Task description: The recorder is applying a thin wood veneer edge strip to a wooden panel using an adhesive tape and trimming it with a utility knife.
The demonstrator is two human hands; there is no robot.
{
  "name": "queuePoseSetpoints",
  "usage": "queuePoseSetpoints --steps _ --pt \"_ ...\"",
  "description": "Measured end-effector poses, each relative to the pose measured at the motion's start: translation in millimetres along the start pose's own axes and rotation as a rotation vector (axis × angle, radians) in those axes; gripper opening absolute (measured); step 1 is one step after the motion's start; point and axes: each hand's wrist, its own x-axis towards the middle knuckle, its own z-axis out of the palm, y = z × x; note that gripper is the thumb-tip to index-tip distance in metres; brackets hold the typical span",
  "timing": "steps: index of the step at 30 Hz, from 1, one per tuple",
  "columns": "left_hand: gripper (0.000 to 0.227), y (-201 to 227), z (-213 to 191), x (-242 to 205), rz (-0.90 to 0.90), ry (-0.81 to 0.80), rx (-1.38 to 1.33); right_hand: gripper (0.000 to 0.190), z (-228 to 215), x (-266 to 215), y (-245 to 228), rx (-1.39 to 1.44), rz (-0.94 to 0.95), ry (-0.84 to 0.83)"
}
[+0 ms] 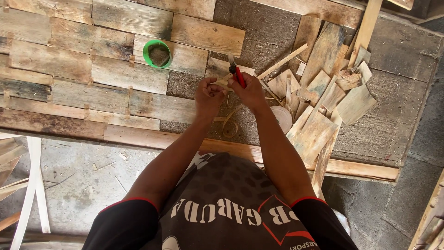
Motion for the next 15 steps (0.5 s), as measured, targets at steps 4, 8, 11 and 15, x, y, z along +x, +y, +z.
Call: queuePoseSetpoints --steps 4,8,11,15 --pt "0.047 -10.1 2.7 5.0 0.084 -0.013 -0.004 0.024 5.9 -7.6 11.8 0.092 -0.157 -0.030" --pt "0.043 -4.7 3.6 5.3 0.071 -0.075 -0.049 0.025 4.3 -8.6 11.6 0.115 -0.214 0.043" --pt "0.034 -15.9 2.0 7.9 0.095 -0.116 -0.029 0.024 -1.9 -6.3 11.3 0.062 -0.253 0.095" --pt "0.022 -18.5 0.0 9.2 0.096 -0.215 0.052 0.023 -8.4 0.6 11.7 -0.016 -0.314 0.161"
